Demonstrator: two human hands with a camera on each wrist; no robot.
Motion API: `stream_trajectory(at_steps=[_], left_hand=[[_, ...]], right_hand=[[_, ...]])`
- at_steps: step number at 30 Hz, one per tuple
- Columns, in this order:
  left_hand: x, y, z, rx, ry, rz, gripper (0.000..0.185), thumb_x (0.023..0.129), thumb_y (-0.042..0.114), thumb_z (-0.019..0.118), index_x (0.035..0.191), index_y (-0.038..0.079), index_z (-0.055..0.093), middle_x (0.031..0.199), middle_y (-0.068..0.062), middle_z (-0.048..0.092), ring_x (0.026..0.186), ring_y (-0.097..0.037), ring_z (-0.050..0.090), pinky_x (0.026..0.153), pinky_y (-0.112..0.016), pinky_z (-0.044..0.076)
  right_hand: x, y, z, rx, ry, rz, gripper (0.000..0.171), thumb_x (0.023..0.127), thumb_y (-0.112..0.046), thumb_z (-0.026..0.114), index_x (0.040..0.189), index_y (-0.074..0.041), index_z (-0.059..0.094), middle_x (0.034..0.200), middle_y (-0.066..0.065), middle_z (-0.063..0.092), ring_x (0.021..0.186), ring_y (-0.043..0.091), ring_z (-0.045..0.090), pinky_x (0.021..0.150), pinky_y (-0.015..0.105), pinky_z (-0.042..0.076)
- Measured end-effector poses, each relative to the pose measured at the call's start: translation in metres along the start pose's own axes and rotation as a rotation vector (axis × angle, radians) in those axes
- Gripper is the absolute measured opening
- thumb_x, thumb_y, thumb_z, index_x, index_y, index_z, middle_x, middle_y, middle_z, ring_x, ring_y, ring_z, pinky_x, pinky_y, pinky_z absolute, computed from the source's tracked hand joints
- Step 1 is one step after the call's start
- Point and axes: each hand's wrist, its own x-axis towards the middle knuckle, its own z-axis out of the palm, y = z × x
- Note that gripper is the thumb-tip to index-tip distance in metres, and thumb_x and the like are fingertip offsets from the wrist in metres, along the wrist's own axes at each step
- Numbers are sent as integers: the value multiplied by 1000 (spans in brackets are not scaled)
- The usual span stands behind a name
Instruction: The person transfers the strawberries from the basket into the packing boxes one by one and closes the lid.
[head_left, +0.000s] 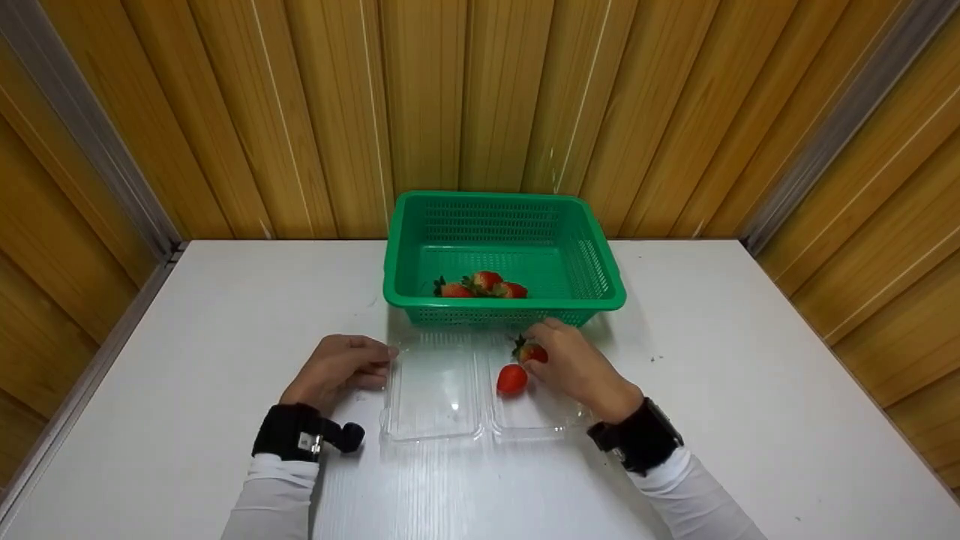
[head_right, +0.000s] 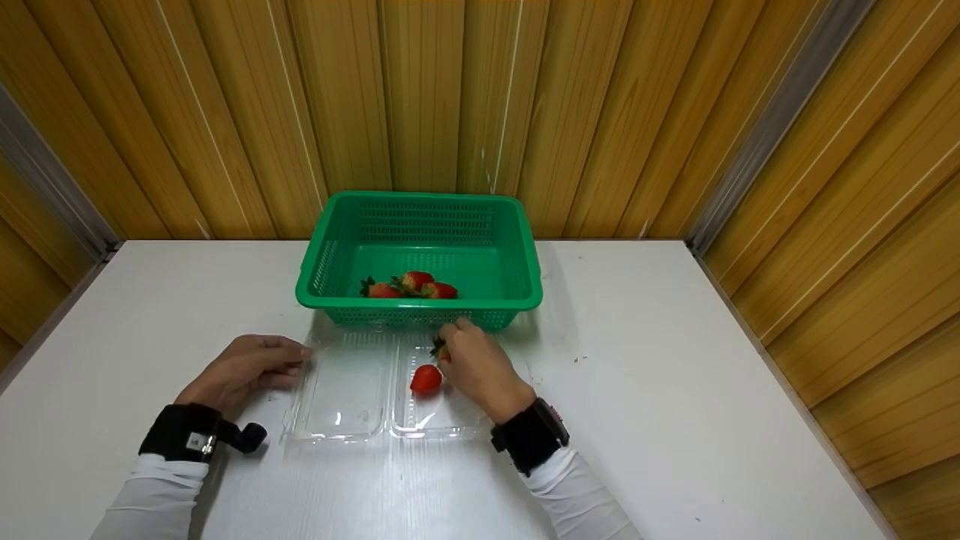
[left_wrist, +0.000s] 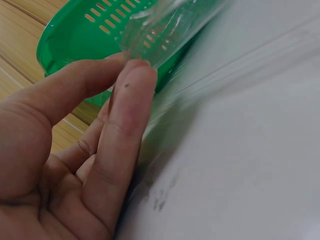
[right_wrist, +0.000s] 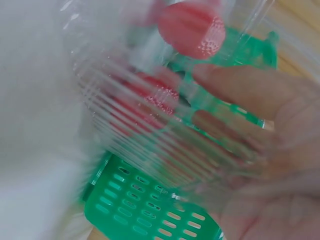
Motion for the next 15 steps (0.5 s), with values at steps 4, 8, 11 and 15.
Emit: stream_trajectory(at_steps=[4, 8, 11, 15], left_hand=[[0, 0, 0, 6, 3, 4, 27, 89, 15, 87, 103, -4, 76, 88, -12, 71, 74, -17, 72, 72, -28, 65], [0, 0, 0, -4, -2, 6, 27, 89, 15, 88, 103, -5, 76, 88, -11, 71, 74, -16, 71, 72, -28, 65], [-1, 1, -1, -9, -7, 11, 29, 89, 15, 88, 105, -5, 76, 89, -12, 72, 75, -16, 71, 73, -28, 65], [-1, 1, -1, -7, -14, 20, 30, 89, 15, 87, 107, -6, 76, 94, -13, 73, 76, -16, 72, 74, -28, 65]], right_hand=[[0, -1, -1, 0, -1, 0, 30, 89, 1, 82, 116, 7, 71, 111, 16, 68, 100, 29, 64, 90, 43, 61], [-1, -1, -3, 6, 2, -5, 29, 89, 1, 83, 115, 6, 71, 110, 16, 68, 101, 29, 64, 91, 43, 61], [-1, -1, -4, 5, 6, -13, 29, 89, 0, 84, 115, 5, 71, 110, 15, 68, 101, 29, 64, 92, 44, 61], [-1, -2, -6, 9, 10, -15, 29, 89, -2, 84, 114, 5, 72, 111, 15, 68, 103, 30, 65, 93, 45, 61]])
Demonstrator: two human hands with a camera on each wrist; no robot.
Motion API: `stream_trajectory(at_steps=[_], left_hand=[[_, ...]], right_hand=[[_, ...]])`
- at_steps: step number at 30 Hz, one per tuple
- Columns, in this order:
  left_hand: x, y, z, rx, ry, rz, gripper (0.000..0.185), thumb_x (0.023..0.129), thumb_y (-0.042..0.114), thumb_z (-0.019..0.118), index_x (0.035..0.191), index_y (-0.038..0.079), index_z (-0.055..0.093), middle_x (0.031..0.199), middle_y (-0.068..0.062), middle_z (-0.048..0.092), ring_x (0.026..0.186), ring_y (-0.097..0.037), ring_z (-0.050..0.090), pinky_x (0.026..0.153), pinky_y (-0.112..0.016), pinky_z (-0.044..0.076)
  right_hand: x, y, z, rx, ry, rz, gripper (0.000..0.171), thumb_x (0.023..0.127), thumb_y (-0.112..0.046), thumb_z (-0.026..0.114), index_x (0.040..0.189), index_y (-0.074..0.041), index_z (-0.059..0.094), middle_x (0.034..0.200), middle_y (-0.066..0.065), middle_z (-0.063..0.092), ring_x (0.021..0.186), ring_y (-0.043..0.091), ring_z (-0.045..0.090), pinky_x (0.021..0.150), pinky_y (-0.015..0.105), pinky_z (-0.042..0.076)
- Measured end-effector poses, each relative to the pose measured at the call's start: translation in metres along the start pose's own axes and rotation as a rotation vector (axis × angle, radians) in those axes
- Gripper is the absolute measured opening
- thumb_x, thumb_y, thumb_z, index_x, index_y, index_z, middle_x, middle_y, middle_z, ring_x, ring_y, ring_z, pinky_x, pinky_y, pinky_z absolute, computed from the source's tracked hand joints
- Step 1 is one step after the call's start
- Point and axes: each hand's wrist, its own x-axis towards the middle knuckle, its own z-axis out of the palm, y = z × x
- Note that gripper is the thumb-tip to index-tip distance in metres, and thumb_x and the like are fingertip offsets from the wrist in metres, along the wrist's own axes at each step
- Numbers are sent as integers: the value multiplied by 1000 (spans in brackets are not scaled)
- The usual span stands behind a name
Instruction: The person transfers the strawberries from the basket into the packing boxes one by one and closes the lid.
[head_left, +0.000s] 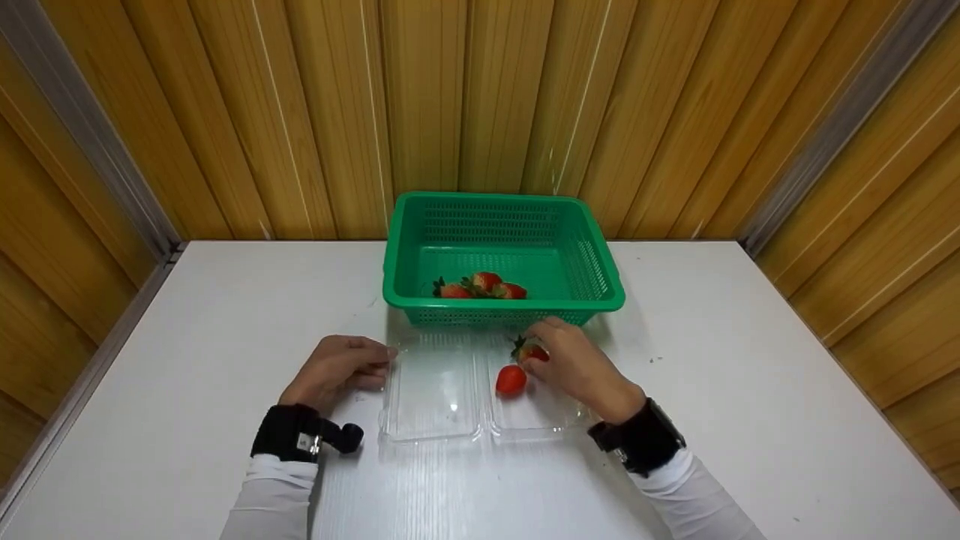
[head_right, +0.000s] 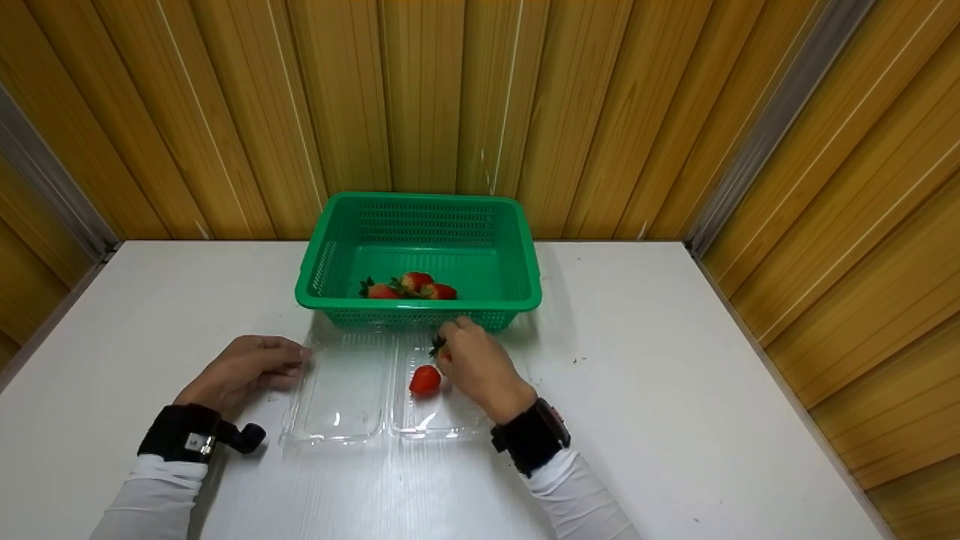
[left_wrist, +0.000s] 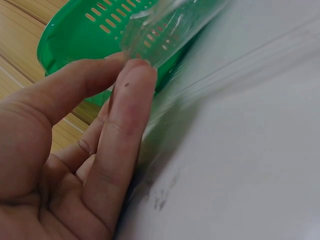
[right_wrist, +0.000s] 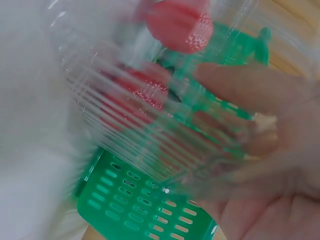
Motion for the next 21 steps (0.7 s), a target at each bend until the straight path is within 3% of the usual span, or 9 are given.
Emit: stream_trajectory(at_steps=[12, 21], left_hand=[[0, 0, 0, -21, -3, 2, 31, 88, 14, 88, 107, -6, 76, 97, -15, 74, 75, -17, 72, 73, -29, 65], [-1, -1, 0, -39, -12, -1, 29, 89, 12, 87, 108, -7, 75, 99, -16, 73, 75, -17, 72, 72, -29, 65]], right_hand=[[0, -4, -7, 6, 54, -56, 22, 89, -1, 83, 108, 4, 72, 106, 17, 69, 100, 32, 66, 90, 45, 61], [-1, -12, -17, 33, 46, -39, 32, 90, -5, 85, 117, 6, 72, 113, 18, 71, 108, 36, 67, 94, 49, 60]])
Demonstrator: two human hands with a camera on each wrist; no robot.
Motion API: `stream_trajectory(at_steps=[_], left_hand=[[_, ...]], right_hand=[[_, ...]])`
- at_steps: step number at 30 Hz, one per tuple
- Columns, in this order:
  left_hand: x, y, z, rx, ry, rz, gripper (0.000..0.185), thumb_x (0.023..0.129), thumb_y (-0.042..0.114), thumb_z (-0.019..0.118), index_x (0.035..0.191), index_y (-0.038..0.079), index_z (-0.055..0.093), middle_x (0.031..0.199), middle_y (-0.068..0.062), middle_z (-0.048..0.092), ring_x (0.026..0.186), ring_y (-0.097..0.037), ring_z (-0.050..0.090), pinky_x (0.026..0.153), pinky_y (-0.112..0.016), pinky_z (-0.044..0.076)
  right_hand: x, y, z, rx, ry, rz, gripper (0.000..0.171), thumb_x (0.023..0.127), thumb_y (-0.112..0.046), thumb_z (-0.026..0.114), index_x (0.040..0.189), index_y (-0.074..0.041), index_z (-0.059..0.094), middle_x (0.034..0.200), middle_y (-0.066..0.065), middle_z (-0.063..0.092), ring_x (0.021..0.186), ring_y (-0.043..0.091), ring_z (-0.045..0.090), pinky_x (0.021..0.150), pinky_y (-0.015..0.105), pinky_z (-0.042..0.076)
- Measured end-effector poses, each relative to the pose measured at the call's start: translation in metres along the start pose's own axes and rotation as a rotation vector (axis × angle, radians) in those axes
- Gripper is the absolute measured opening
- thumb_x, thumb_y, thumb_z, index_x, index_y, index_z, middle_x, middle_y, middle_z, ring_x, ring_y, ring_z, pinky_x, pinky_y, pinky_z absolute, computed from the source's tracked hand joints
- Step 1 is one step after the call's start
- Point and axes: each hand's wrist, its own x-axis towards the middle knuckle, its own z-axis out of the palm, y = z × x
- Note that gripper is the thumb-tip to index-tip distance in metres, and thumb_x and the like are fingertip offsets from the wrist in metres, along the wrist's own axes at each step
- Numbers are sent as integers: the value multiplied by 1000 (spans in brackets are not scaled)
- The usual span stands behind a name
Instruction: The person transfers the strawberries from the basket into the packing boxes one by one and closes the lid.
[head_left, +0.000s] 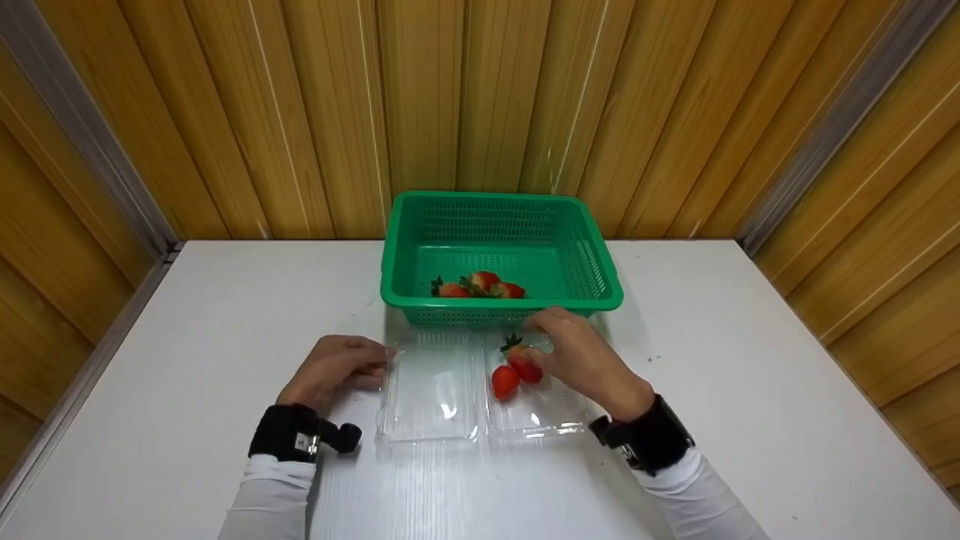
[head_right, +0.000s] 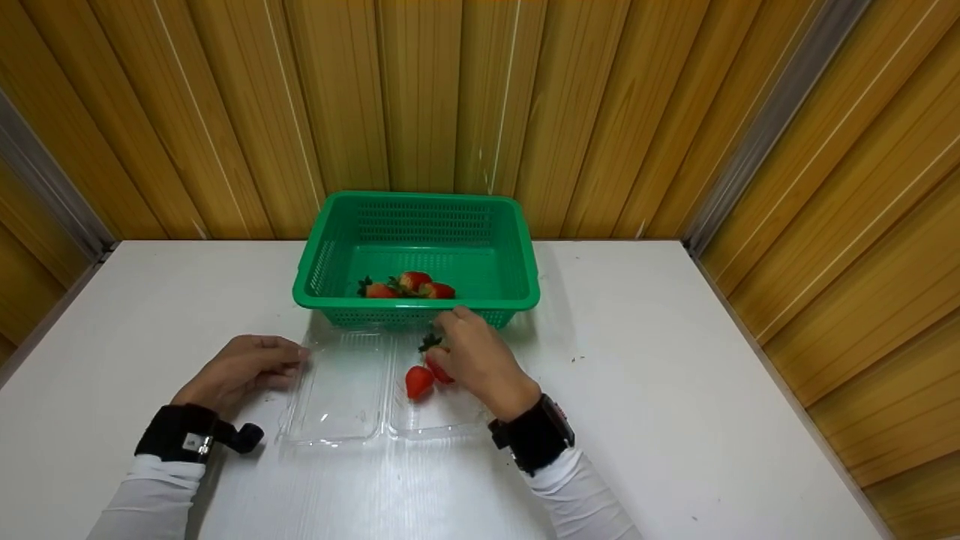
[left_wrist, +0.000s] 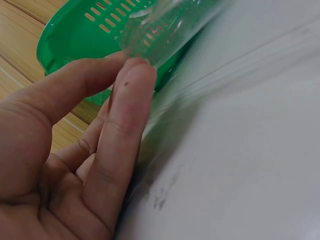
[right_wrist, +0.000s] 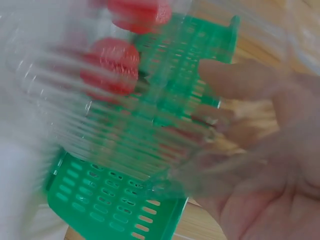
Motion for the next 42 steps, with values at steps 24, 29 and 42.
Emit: stream_trajectory(at_steps=[24, 29, 42], left_hand=[[0, -1, -1, 30, 3, -7, 25, 89, 11, 86, 106, -5, 77, 98, -13, 73, 74, -15, 70, 73, -28, 65], [0, 0, 0, 19, 2, -5, 26, 89, 11, 86, 107, -6, 76, 98, -13, 73, 73, -15, 71, 72, -28, 65], [1, -1, -2, 39, -6, -7, 26, 91, 12, 84, 108, -6, 76, 98, -13, 74, 74, -15, 72, 72, -28, 65]], right_hand=[[5, -8, -16, 63, 50, -10, 30, 91, -3, 83, 119, 3, 72, 112, 14, 70, 102, 31, 67, 90, 46, 61], [4, -7, -20, 67, 49, 6, 33, 92, -5, 84, 121, 4, 72, 114, 16, 70, 103, 32, 66, 91, 48, 62], [5, -4, -28, 61, 54, 39, 37, 92, -6, 84, 124, 7, 70, 118, 20, 70, 107, 39, 67, 93, 50, 61]])
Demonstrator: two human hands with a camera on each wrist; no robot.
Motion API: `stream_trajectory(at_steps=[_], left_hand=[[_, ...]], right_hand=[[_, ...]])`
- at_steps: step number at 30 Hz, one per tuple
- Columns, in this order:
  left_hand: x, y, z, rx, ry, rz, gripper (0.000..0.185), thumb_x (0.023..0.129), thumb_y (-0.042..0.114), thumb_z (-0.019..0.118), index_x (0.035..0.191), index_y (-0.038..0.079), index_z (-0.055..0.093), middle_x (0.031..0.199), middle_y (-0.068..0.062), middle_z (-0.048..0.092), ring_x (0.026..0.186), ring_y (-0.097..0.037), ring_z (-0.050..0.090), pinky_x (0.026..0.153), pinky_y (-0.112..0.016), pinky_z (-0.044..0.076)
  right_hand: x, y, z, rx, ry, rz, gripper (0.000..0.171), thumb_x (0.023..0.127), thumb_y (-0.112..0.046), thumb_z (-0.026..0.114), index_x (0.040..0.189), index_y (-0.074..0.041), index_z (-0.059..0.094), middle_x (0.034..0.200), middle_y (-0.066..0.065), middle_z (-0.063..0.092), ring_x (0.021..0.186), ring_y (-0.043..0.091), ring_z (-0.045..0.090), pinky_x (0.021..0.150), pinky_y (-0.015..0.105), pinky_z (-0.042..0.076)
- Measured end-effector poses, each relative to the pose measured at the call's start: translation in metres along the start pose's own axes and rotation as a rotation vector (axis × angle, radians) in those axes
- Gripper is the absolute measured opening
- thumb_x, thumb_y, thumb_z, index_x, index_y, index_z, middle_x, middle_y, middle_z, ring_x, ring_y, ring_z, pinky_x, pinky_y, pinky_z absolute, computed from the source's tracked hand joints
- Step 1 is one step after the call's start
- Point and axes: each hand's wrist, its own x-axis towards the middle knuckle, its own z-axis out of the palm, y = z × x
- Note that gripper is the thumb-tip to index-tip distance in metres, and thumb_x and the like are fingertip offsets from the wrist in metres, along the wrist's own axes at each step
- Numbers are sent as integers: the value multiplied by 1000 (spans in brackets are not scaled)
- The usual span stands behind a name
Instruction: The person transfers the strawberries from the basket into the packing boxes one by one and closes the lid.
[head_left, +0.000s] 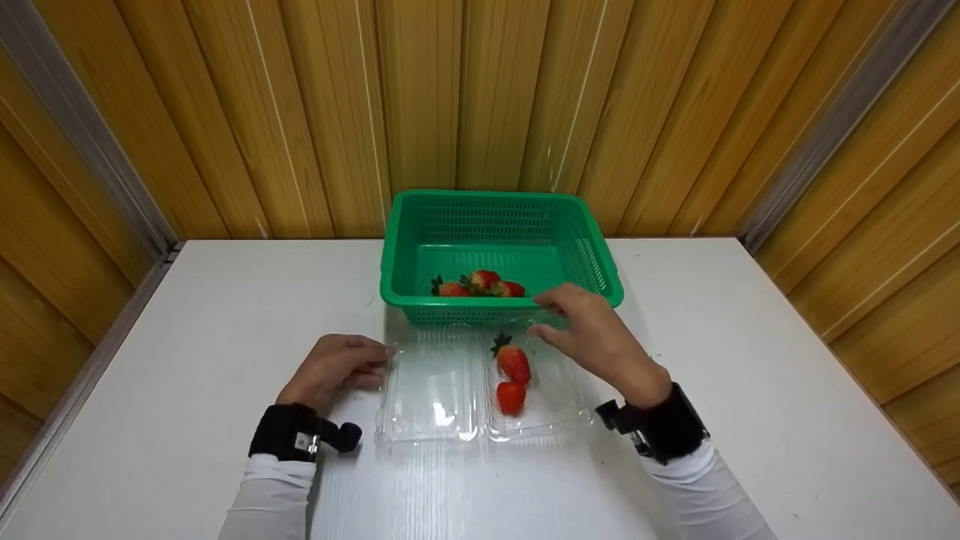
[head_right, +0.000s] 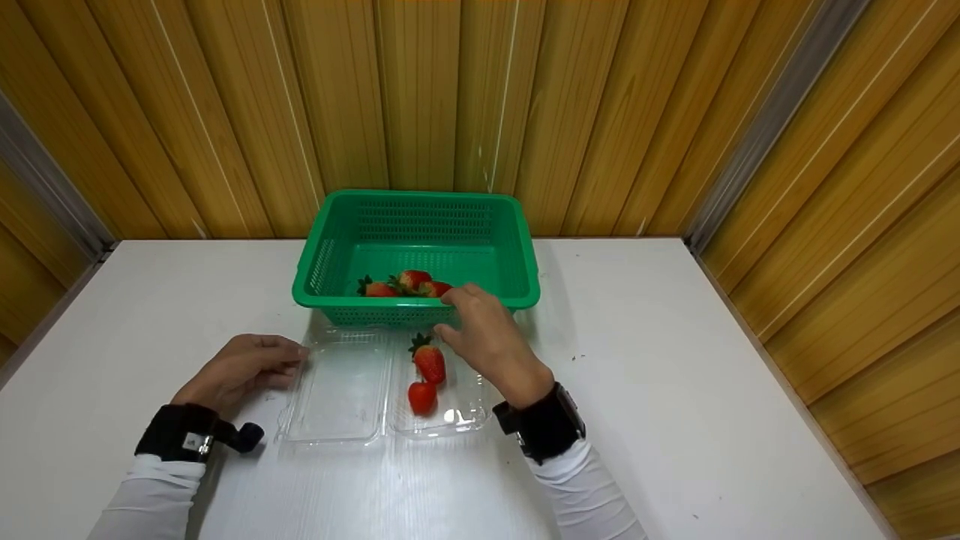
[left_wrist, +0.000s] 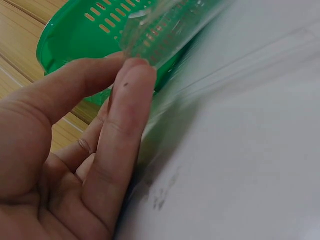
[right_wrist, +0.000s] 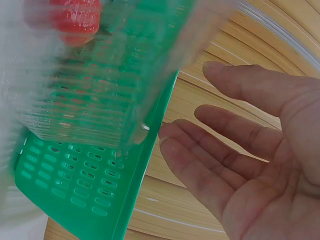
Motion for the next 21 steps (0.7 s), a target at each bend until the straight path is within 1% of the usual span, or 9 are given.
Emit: stream_trajectory(at_steps=[5, 8, 13, 15, 21], left_hand=[[0, 0, 0, -5, 6, 2, 27, 91, 12, 85, 108, -6, 76, 98, -13, 74, 74, -15, 71, 72, -28, 65], [-1, 0, 2, -13, 8, 3, 28, 89, 13, 87, 107, -6, 76, 94, -12, 72, 72, -15, 71, 72, -28, 65], [-1, 1, 3, -17, 10, 14, 29, 89, 15, 87, 105, -6, 75, 88, -11, 70, 72, -15, 70, 72, -28, 65], [-1, 1, 3, -15, 11, 14, 28, 89, 14, 87, 105, -6, 75, 88, -11, 71, 72, -15, 70, 72, -28, 65], [-1, 1, 3, -2, 15, 8, 28, 90, 15, 87, 105, -6, 76, 91, -12, 72, 74, -16, 71, 73, -29, 65]], right_hand=[[1, 2, -1, -14, 9, -7, 36, 92, -6, 84, 123, 6, 71, 117, 20, 70, 106, 37, 68, 92, 47, 62], [1, 3, -2, -14, 18, -6, 35, 92, -6, 84, 122, 5, 71, 116, 19, 70, 104, 34, 67, 91, 47, 62], [2, 3, -3, 8, 15, 7, 35, 93, -6, 83, 123, 6, 70, 118, 20, 69, 106, 37, 67, 92, 50, 61], [3, 3, -4, 19, 9, 16, 36, 93, -6, 83, 124, 6, 69, 119, 20, 69, 108, 38, 67, 93, 51, 61], [5, 3, -5, 20, 3, 30, 37, 94, -7, 82, 125, 6, 69, 119, 20, 68, 107, 37, 67, 94, 49, 61]])
